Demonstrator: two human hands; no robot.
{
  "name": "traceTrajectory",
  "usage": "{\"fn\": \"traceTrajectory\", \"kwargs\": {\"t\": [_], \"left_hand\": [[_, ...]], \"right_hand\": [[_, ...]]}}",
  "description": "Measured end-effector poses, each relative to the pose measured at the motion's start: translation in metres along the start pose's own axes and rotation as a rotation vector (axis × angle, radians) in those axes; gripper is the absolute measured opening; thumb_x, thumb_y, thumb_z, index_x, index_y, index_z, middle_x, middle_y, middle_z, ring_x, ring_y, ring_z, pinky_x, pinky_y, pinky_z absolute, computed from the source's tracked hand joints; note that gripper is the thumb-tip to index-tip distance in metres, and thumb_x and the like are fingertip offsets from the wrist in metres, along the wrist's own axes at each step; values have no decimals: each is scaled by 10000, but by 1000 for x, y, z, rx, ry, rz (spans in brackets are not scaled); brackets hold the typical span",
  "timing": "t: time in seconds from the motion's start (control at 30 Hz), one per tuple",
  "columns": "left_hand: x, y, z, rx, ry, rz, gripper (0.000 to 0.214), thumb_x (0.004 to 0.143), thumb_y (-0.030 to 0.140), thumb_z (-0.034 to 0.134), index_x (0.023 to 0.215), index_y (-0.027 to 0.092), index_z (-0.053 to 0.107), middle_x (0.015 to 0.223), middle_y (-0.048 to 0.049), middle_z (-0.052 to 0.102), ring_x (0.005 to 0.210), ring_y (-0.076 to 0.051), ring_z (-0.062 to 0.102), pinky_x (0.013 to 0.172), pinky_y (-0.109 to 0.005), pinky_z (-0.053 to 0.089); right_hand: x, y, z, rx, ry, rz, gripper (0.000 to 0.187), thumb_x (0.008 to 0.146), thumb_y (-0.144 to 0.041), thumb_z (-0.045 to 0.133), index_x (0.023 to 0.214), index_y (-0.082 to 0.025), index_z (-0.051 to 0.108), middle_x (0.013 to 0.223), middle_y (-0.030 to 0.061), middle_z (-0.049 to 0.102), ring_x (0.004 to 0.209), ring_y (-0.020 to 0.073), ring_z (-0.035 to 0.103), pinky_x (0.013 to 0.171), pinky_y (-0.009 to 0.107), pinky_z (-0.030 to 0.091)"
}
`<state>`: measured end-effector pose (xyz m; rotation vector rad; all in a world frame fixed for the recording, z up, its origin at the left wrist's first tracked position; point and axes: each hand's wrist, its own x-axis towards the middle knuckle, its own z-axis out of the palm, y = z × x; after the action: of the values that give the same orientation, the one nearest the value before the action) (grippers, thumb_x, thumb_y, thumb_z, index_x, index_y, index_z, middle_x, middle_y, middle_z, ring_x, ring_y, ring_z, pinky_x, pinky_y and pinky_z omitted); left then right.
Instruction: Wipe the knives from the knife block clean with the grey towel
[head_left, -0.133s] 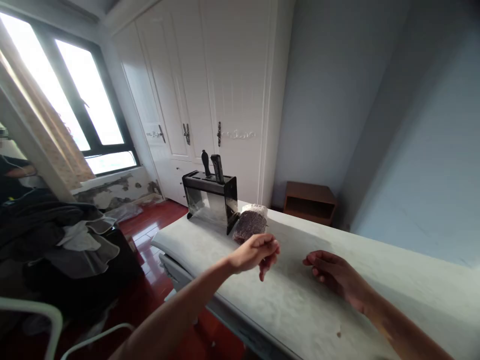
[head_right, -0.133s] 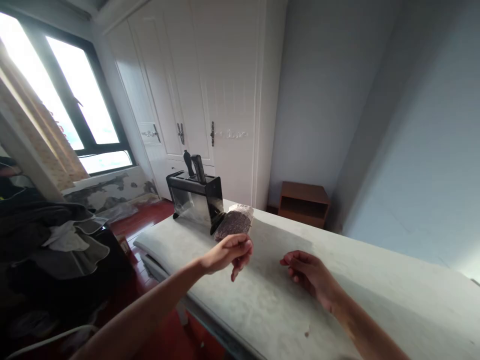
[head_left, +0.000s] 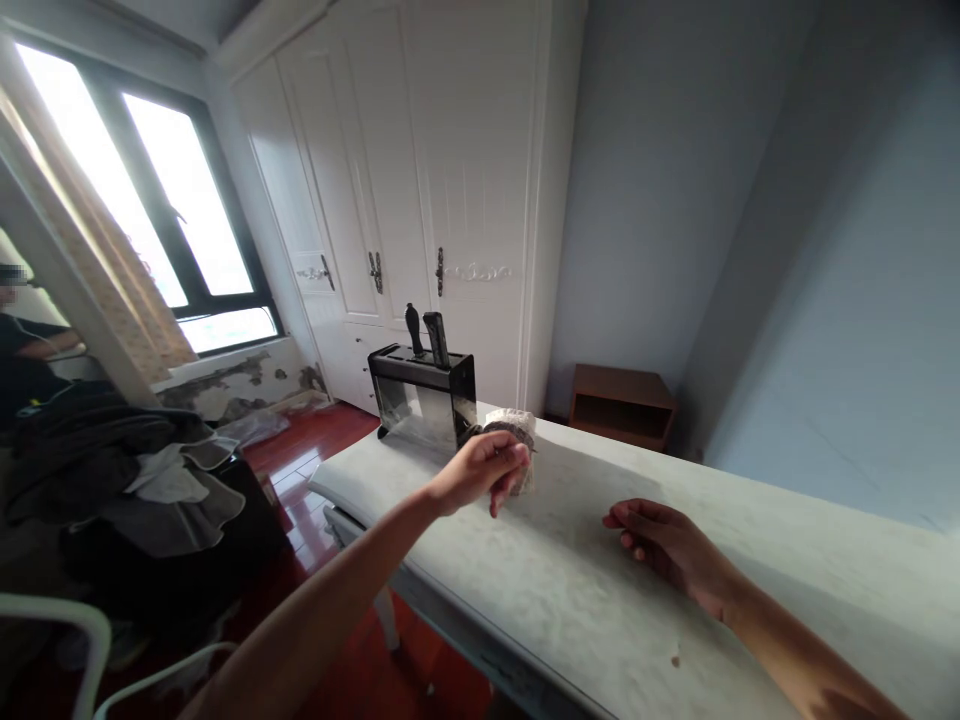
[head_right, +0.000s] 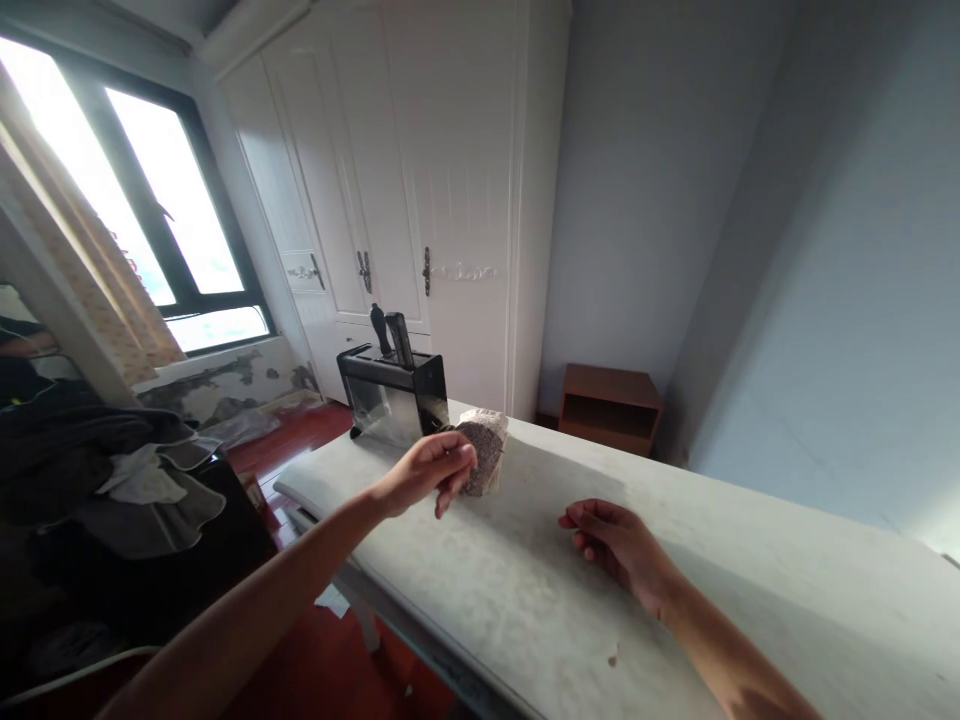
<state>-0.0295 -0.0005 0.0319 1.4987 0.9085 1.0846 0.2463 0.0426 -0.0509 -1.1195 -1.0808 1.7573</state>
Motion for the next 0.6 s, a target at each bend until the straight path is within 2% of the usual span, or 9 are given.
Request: {"fn": "traceTrajectory", "kwargs": {"t": [0.07, 0.17, 0.3, 0.43, 0.6], "left_hand": [[1, 12, -20, 97, 171, 78, 369, 797, 517, 620, 784, 153, 560, 513, 65, 483, 335, -48, 426, 313, -173, 381], [5, 26, -53, 248, 458, 188, 331, 752, 470, 670, 791, 145, 619, 622, 18, 593, 351, -42, 426, 314, -188, 392], [7, 43, -92, 401, 745, 317, 287, 718, 423, 690, 790, 147, 656, 658, 0, 620, 352, -51, 424, 319, -206, 377], [14, 55, -117, 510, 894, 366, 333, 677, 441, 715, 850, 165, 644, 798, -19, 638, 461, -75, 497, 398, -218, 425], [35, 57, -137, 653, 960, 334, 488, 606, 390, 758, 1007, 176, 581, 972, -40, 625, 724, -133, 606, 674, -288, 508]], "right_hand": [[1, 2, 0, -4, 0, -13, 303, 579, -335, 877, 749, -153, 705, 807, 55, 695, 570, 69, 562, 471, 133, 476], [3, 5, 0, -16, -12, -54, 295, 567, -314, 881, 712, -159, 676, 698, 7, 627, 552, 60, 529, 447, 132, 441], [0, 5, 1, 2, 7, -89, 292, 563, -279, 858, 726, -182, 636, 611, -44, 515, 501, 52, 451, 405, 152, 364], [-6, 3, 5, 28, 19, -104, 285, 562, -256, 807, 779, -188, 636, 571, -66, 438, 470, 45, 362, 402, 177, 304], [-7, 2, 5, 27, 13, -110, 283, 573, -260, 782, 803, -183, 637, 568, -66, 418, 479, 47, 329, 419, 194, 259]]}}
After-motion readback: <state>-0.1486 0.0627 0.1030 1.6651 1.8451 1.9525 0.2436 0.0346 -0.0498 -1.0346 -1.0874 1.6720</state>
